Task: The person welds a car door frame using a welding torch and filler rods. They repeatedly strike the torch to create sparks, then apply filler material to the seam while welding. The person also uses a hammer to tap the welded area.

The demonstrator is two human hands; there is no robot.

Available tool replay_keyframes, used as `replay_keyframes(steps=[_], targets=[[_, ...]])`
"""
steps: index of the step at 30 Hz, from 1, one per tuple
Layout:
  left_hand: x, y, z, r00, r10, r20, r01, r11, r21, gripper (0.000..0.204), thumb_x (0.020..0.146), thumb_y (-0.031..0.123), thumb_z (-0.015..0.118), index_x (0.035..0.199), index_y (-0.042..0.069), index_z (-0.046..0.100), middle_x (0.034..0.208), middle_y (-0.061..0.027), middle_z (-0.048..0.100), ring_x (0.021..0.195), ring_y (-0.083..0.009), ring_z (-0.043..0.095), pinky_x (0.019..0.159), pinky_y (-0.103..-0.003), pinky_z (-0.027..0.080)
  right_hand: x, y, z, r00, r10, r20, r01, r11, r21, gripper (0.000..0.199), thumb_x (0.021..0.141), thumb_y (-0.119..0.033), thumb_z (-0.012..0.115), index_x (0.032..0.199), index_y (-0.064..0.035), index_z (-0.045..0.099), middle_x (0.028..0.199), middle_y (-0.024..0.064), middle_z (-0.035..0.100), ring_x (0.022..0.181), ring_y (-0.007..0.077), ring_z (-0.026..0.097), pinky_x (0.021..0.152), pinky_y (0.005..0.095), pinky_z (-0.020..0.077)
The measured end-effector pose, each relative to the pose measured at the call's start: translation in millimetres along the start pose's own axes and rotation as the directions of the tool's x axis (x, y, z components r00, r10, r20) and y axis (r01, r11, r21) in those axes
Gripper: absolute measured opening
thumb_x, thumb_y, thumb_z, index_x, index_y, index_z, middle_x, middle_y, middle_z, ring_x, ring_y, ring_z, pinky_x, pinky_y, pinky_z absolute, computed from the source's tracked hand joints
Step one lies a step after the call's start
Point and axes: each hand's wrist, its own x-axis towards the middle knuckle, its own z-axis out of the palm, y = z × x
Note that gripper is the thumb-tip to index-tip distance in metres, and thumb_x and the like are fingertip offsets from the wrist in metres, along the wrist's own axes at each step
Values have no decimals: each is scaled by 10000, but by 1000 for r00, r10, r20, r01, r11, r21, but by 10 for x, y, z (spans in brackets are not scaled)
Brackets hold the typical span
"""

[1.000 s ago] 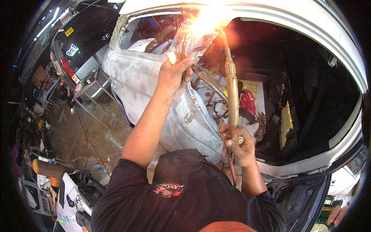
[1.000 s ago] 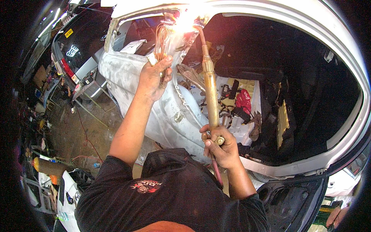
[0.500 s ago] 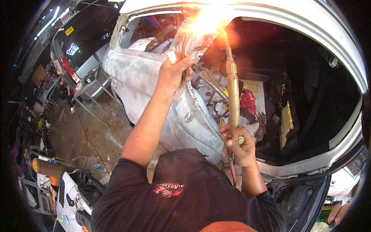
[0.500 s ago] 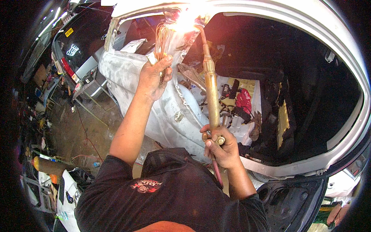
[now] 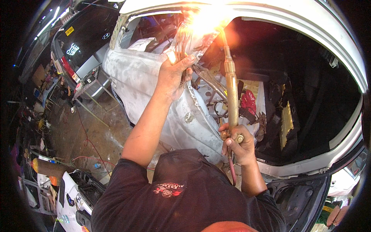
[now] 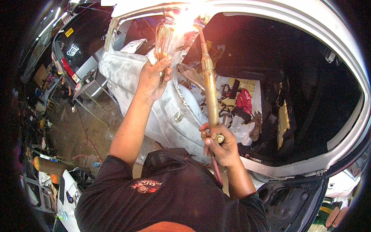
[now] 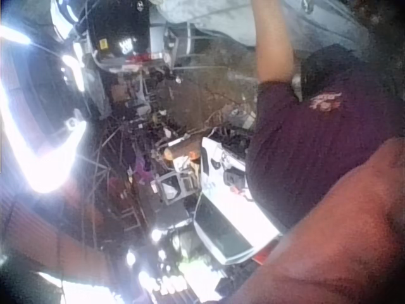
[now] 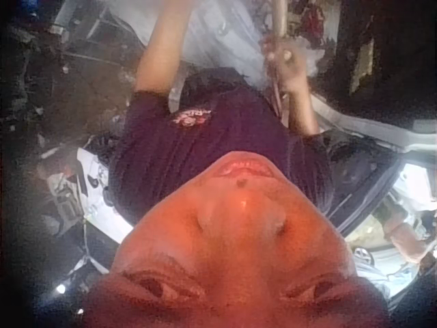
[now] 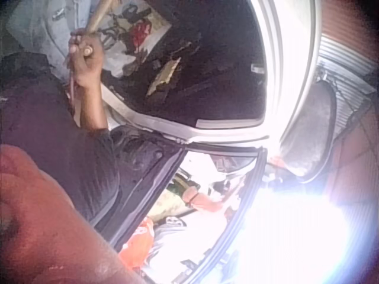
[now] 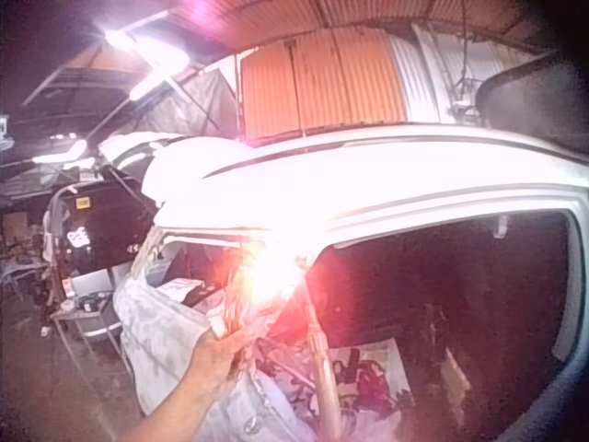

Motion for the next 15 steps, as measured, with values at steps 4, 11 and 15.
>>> replay_keyframes(steps=[4,11,15], targets=[[11,-3,-12,1000,6,18,-6,1000,-16,207,925,106,792,1014,99,605,837,13,631,624,-66,592,534,-229,460,5,3,-4,1000,2,7,-3,1000,5,187,997,-102,695,1008,-102,508,1231,239,605,643,107,632,547,260,562],[13,-4,-12,1000,-3,12,3,1000,-12,193,929,104,786,1012,96,611,840,12,633,629,-68,594,535,-232,458,16,24,-9,1000,-10,10,10,1000,2,179,998,-94,688,1005,-99,510,1226,243,603,662,124,637,551,265,570],[28,-11,-22,1000,9,24,-9,1000,-11,193,928,102,787,1015,98,615,845,11,633,634,-71,594,535,-233,457,21,28,-10,1000,-9,11,9,1000,20,173,991,-80,692,1008,-96,520,1226,243,598,698,121,633,567,262,578]])
